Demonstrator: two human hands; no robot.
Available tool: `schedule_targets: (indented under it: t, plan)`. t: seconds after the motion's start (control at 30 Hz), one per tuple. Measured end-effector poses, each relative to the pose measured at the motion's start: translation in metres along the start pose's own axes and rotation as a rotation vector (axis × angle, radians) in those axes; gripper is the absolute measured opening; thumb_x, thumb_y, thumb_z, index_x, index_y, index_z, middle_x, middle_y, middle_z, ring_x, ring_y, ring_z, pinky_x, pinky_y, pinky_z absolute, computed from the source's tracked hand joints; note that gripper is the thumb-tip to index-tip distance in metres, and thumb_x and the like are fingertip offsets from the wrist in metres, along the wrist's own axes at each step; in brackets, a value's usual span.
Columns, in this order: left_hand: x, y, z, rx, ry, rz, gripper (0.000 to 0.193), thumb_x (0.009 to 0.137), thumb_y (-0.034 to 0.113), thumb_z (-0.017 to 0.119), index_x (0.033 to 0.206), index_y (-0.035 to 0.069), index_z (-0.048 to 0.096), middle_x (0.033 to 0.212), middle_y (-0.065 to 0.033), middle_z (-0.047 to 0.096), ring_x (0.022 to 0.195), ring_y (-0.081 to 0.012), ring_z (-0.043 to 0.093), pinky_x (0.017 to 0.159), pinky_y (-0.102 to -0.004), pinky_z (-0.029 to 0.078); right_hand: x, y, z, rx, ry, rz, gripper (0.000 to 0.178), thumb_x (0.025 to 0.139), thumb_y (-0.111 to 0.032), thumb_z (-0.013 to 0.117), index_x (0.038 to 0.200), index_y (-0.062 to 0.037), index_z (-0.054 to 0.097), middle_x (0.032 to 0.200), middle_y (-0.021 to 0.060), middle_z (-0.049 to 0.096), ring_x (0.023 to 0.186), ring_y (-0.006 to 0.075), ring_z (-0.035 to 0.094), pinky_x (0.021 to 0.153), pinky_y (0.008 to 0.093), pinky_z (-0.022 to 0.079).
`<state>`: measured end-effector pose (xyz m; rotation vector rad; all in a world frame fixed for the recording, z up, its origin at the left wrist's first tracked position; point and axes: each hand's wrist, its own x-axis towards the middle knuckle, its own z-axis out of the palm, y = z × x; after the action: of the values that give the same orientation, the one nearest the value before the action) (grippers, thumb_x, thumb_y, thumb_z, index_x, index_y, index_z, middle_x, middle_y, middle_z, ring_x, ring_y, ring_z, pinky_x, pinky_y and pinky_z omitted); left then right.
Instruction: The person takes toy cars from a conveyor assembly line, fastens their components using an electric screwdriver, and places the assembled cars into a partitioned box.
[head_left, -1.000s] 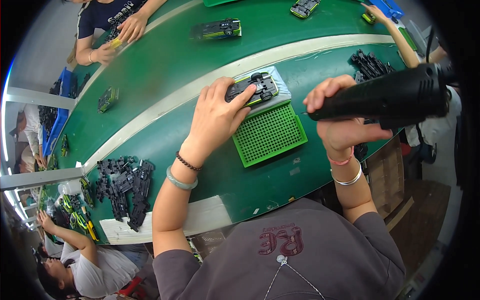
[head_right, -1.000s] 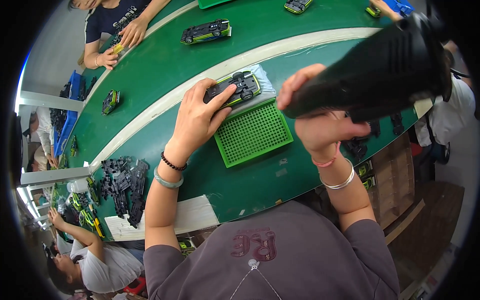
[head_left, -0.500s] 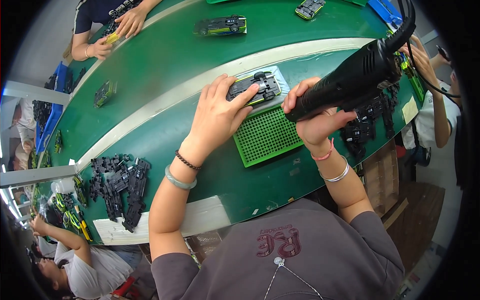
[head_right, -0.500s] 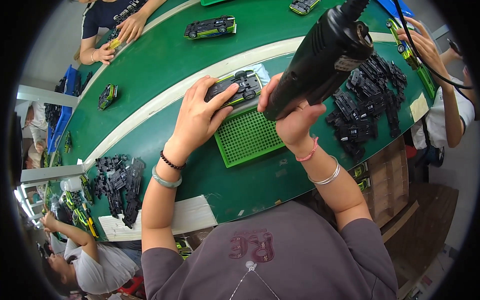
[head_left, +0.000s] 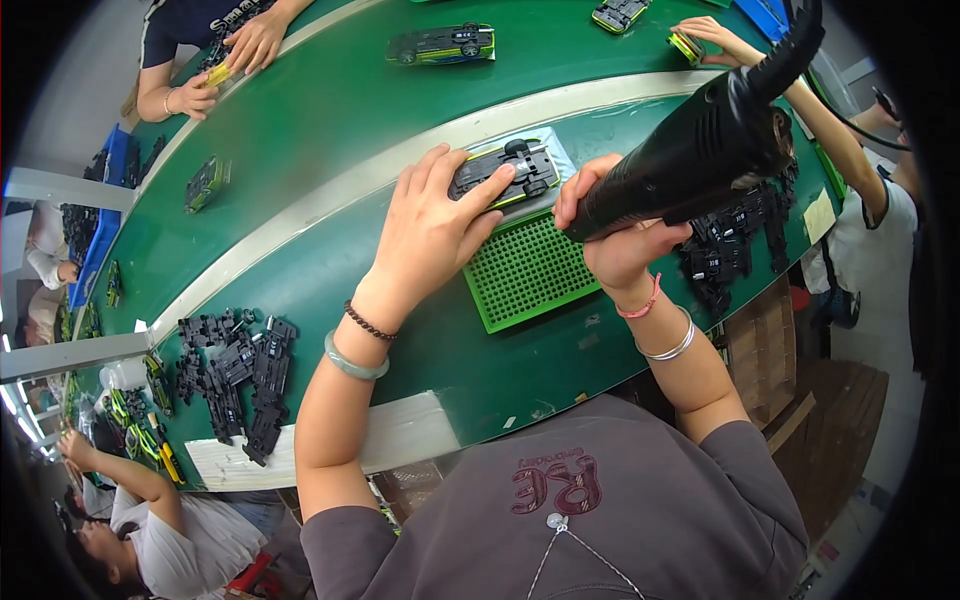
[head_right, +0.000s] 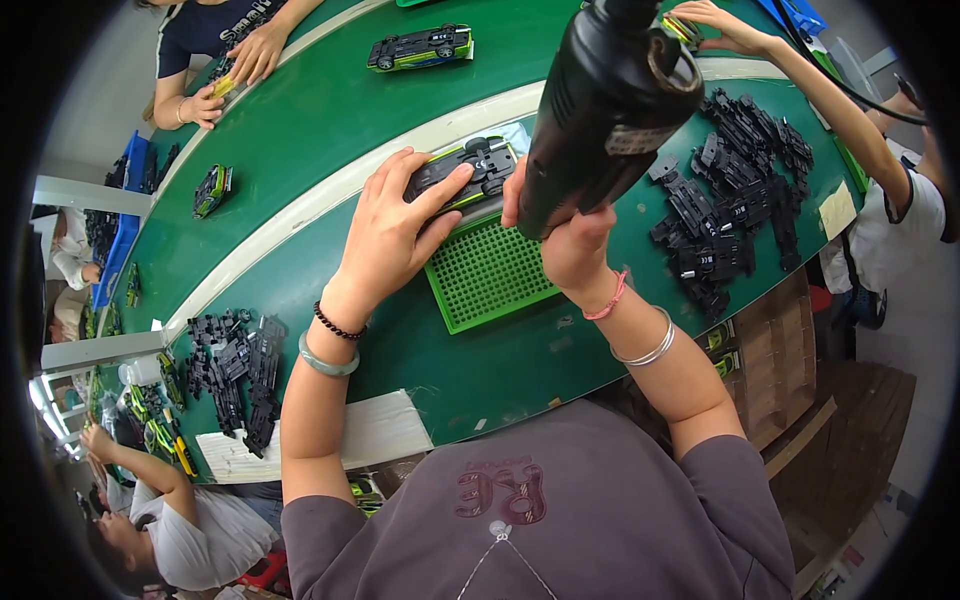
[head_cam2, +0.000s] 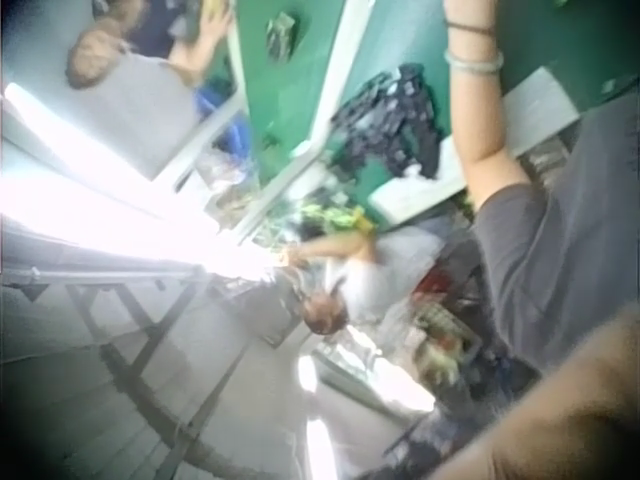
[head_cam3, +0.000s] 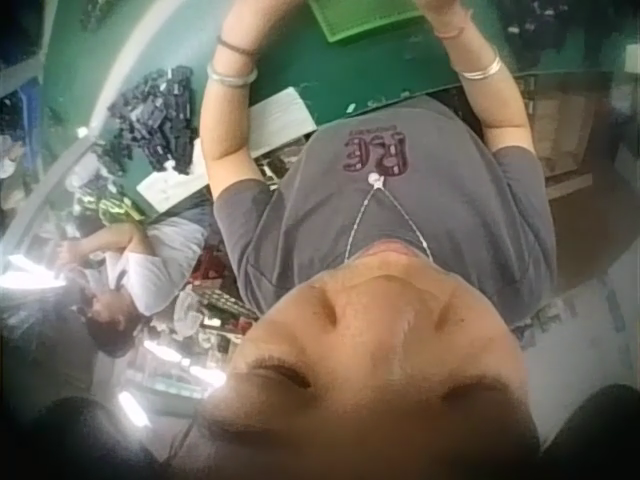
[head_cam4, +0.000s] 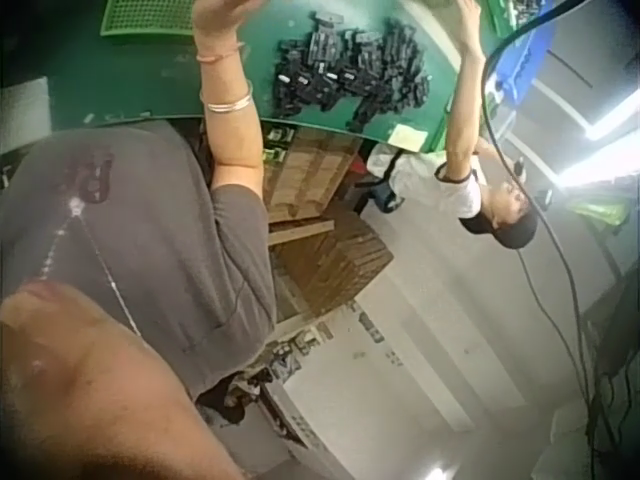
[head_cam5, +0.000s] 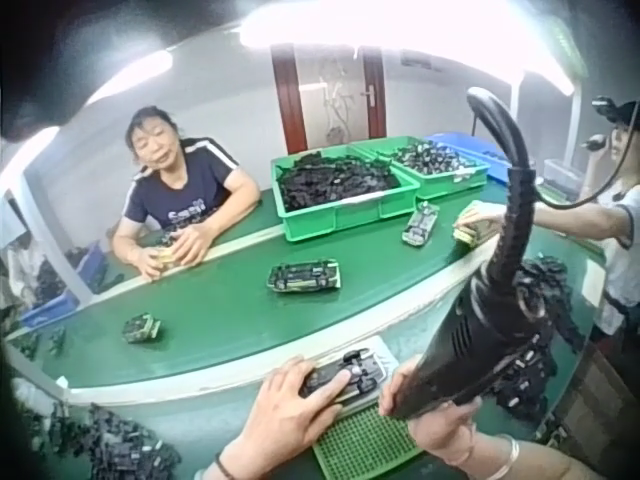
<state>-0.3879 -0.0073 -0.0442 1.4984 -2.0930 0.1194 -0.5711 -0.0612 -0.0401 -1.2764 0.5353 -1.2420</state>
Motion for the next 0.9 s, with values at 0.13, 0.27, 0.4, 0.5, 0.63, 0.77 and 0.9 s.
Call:
schedule_targets:
  t: [0.13, 0.27, 0.4, 0.5, 0.63, 0.77, 0.9]
  plan:
    - [0.0, 0.0, 0.0, 0.007, 0.008, 0.01, 0.048, 0.075, 0.019, 0.067, 0.121, 0.025, 0.054, 0.113, -0.0153, 0.049, 0.11, -0.0348, 0.046, 0.09, -0.0445, 0.039, 0.001, -0.003, 0.002, -0.039, 0.016, 0.006, 0.1, 0.055, -0.094, 0.019, 0.082, -0.0012, 0.046, 0.06, 0.0077, 0.05, 0.054, 0.0167, 0.051, 0.05, 0.0269, 0.044]
    - [0.0, 0.0, 0.001, 0.005, 0.01, 0.003, 0.048, 0.075, 0.018, 0.067, 0.12, 0.025, 0.054, 0.113, -0.0154, 0.049, 0.109, -0.0348, 0.046, 0.09, -0.0445, 0.039, 0.005, -0.01, 0.0, -0.036, -0.025, 0.021, 0.1, 0.055, -0.094, 0.019, 0.082, -0.001, 0.046, 0.06, 0.0078, 0.051, 0.054, 0.0167, 0.051, 0.05, 0.0266, 0.044]
    - [-0.001, -0.001, 0.002, 0.013, 0.02, 0.005, 0.047, 0.075, 0.018, 0.067, 0.12, 0.024, 0.055, 0.113, -0.0156, 0.049, 0.109, -0.0351, 0.046, 0.09, -0.0448, 0.039, 0.021, -0.032, -0.002, 0.034, -0.028, -0.124, 0.103, 0.055, -0.094, 0.013, 0.082, -0.0008, 0.047, 0.061, 0.0091, 0.051, 0.054, 0.0178, 0.051, 0.051, 0.0286, 0.044]
    - [-0.001, 0.0, 0.001, 0.007, 0.019, 0.004, 0.047, 0.075, 0.018, 0.067, 0.12, 0.024, 0.055, 0.112, -0.0157, 0.049, 0.11, -0.0352, 0.046, 0.09, -0.0452, 0.039, 0.045, -0.042, 0.002, 0.116, -0.021, -0.261, 0.104, 0.057, -0.093, 0.01, 0.08, 0.0011, 0.047, 0.061, 0.0106, 0.052, 0.052, 0.017, 0.051, 0.051, 0.0272, 0.045]
    - [0.0, 0.0, 0.002, -0.004, 0.023, 0.009, 0.046, 0.075, 0.019, 0.067, 0.12, 0.024, 0.055, 0.112, -0.016, 0.049, 0.11, -0.0352, 0.046, 0.09, -0.0454, 0.039, 0.065, -0.032, 0.008, -0.005, -0.039, -0.174, 0.104, 0.054, -0.095, 0.014, 0.082, 0.0002, 0.048, 0.061, 0.0108, 0.053, 0.054, 0.019, 0.051, 0.052, 0.0295, 0.044]
    - [0.0, 0.003, -0.001, -0.008, -0.015, -0.002, 0.044, 0.078, 0.017, 0.065, 0.12, 0.021, 0.056, 0.115, -0.0178, 0.048, 0.111, -0.0372, 0.045, 0.093, -0.0445, 0.037, 0.069, -0.019, 0.011, -0.004, -0.015, -0.181, 0.1, 0.059, -0.092, 0.019, 0.082, 0.0002, 0.049, 0.06, 0.0105, 0.053, 0.053, 0.0186, 0.053, 0.05, 0.0286, 0.045]
    - [-0.001, 0.002, -0.002, -0.018, -0.011, -0.006, 0.043, 0.078, 0.017, 0.065, 0.12, 0.02, 0.056, 0.115, -0.0179, 0.048, 0.111, -0.0374, 0.045, 0.093, -0.0444, 0.037, 0.07, -0.013, 0.014, 0.007, -0.016, -0.179, 0.096, 0.062, -0.09, 0.021, 0.08, 0.0002, 0.049, 0.059, 0.0099, 0.052, 0.052, 0.018, 0.053, 0.05, 0.028, 0.045]
